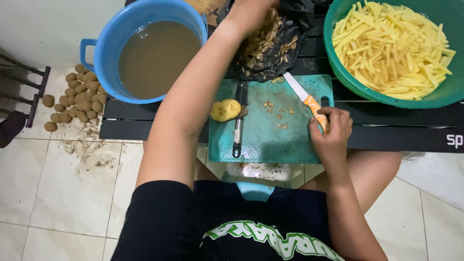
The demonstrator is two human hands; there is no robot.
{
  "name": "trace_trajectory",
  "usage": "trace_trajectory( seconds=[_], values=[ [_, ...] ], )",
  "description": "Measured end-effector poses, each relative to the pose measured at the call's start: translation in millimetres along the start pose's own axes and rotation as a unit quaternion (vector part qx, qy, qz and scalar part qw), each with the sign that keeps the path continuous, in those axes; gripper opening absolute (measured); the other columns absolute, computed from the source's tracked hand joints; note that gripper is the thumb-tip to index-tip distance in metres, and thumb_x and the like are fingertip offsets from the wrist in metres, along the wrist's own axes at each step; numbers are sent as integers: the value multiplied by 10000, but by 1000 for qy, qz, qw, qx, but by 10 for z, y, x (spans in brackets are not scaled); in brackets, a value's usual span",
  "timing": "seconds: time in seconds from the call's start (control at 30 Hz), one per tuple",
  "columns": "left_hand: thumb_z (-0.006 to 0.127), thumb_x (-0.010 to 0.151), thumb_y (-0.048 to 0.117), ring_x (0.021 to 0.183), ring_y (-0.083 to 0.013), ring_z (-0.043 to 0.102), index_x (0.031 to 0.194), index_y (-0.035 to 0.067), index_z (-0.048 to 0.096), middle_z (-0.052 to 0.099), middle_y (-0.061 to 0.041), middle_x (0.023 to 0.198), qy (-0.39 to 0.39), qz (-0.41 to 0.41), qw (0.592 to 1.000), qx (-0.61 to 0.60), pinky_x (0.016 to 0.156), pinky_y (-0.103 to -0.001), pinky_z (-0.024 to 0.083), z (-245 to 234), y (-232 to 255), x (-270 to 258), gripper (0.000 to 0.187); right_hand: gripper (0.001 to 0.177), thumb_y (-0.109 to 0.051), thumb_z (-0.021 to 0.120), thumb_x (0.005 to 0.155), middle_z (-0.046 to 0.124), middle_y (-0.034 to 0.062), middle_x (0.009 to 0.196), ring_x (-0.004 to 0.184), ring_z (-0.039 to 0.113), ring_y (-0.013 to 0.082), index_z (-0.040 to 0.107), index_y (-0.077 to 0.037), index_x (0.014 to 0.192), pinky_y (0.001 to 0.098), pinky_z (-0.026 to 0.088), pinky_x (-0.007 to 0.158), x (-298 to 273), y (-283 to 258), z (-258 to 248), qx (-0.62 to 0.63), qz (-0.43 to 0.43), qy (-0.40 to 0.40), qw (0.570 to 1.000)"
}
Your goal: Peeling and slicing a potato into thin strips on a cutting board
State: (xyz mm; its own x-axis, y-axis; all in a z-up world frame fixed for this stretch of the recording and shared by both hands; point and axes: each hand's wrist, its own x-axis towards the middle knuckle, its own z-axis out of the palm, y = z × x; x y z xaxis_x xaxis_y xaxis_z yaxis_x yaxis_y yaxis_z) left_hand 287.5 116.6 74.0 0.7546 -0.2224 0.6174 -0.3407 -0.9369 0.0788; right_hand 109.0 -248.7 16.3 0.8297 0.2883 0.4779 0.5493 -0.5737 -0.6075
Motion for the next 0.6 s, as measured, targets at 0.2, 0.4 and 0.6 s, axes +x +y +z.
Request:
trace_trajectory(
  seconds=[0.2,0.4,0.6],
  values=[
    [626,873,189,622,-332,669,898,106,757,744,-123,826,-63,-20,995,-70,585,-445,523,-54,9,7,157,267,-98,732,913,547,150,1180,1041,509,334,648,-36,1159,433,385,938,-9,23,17,-2,15,-14,1000],
    [589,904,284,747,-396,655,1037,98,733,749,-164,952,-50,-27,998,-34,678,-528,478,-5,31,20,270,279,-114,721,920,537,153,1145,1025,503,336,639,-32,1174,426,382,937,-2,-24,-12,6,14,-8,1000],
    [304,1013,765,963,-435,657,1121,244,802,748,-108,1068,-166,-77,975,128,850,-681,379,0,138,5,729,267,-148,722,923,516,172,1159,1054,503,355,643,-50,1159,460,389,940,-28,103,29,-11,47,-30,998]
  ],
)
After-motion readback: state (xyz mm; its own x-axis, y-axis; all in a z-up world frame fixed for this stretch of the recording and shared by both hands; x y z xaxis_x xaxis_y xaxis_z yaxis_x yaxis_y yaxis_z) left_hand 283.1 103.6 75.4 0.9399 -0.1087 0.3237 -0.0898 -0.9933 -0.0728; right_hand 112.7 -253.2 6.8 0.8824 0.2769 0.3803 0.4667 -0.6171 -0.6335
